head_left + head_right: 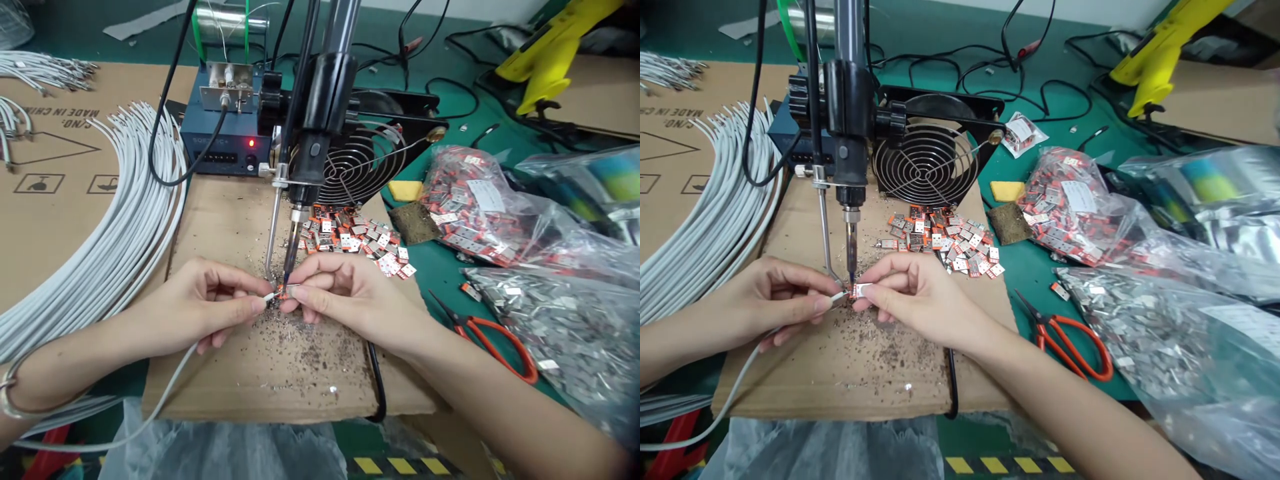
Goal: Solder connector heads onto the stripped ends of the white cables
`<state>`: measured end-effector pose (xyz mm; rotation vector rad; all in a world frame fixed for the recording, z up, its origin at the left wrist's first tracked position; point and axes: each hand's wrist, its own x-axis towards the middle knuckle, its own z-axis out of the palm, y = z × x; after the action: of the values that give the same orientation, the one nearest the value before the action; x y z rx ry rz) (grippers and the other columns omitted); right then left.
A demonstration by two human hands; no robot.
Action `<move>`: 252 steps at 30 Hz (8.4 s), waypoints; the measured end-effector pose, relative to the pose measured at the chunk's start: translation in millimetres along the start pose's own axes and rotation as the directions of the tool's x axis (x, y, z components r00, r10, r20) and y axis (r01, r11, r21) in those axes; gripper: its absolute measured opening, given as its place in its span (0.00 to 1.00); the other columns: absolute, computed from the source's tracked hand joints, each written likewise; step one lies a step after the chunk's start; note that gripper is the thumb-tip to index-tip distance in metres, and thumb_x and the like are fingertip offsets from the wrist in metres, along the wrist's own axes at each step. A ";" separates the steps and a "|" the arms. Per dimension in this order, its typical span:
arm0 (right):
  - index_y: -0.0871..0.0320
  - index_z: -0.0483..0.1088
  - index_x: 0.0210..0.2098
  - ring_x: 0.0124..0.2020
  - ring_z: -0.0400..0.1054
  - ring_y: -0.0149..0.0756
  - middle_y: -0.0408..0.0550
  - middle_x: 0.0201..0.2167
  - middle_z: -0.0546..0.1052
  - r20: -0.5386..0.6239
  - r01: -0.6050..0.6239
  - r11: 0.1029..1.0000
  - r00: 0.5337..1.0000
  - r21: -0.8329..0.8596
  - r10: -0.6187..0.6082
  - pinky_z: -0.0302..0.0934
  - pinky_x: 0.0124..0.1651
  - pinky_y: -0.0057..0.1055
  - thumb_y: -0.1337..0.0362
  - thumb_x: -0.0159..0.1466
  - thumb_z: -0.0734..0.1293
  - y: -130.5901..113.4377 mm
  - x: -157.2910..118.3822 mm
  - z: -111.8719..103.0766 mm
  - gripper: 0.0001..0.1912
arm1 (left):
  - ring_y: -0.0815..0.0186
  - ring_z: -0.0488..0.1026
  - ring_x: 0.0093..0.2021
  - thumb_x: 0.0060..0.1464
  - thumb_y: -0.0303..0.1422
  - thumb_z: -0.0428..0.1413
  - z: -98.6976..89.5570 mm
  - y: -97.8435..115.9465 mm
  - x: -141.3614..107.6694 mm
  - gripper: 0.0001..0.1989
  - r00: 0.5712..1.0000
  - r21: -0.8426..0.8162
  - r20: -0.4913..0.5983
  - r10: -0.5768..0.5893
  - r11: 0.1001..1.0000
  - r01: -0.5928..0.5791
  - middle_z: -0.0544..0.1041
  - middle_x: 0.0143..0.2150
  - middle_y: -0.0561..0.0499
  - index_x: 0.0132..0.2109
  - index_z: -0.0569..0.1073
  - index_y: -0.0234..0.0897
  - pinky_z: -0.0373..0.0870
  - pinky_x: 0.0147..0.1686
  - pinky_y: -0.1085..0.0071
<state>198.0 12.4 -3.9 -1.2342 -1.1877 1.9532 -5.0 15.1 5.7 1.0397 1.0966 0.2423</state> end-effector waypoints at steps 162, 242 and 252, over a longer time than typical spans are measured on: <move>0.60 0.71 0.27 0.21 0.66 0.25 0.45 0.22 0.79 0.048 0.065 0.998 0.997 -0.016 -0.064 0.55 0.25 0.24 0.66 0.52 0.72 2.8 -0.7 0.3 0.06 | 0.72 0.52 0.21 0.50 0.34 0.53 14.3 -9.4 -1.0 0.09 0.933 0.358 -0.210 0.292 0.911 -0.205 0.55 0.18 0.60 0.28 0.71 0.33 0.49 0.21 0.75; 0.60 0.73 0.27 0.22 0.67 0.26 0.45 0.22 0.77 0.064 0.030 0.996 0.998 -0.085 -0.024 0.59 0.26 0.24 0.62 0.51 0.73 -0.8 -1.1 -4.9 0.08 | 0.73 0.52 0.21 0.50 0.34 0.53 14.9 -6.8 -2.2 0.09 0.937 0.403 -0.191 0.292 0.894 -0.197 0.55 0.18 0.60 0.29 0.73 0.33 0.49 0.21 0.75; 0.59 0.75 0.27 0.22 0.69 0.26 0.44 0.21 0.78 0.046 0.048 0.998 0.998 -0.049 -0.045 0.60 0.26 0.24 0.62 0.50 0.74 -1.3 -0.5 -3.3 0.08 | 0.73 0.51 0.20 0.52 0.35 0.52 14.1 -14.8 -0.1 0.10 0.928 0.377 -0.179 0.328 0.894 -0.243 0.54 0.18 0.60 0.30 0.72 0.33 0.48 0.21 0.75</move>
<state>201.2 13.9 -3.2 -1.1829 -1.2837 1.9373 1.9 -0.9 -5.0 1.5283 1.2264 0.4307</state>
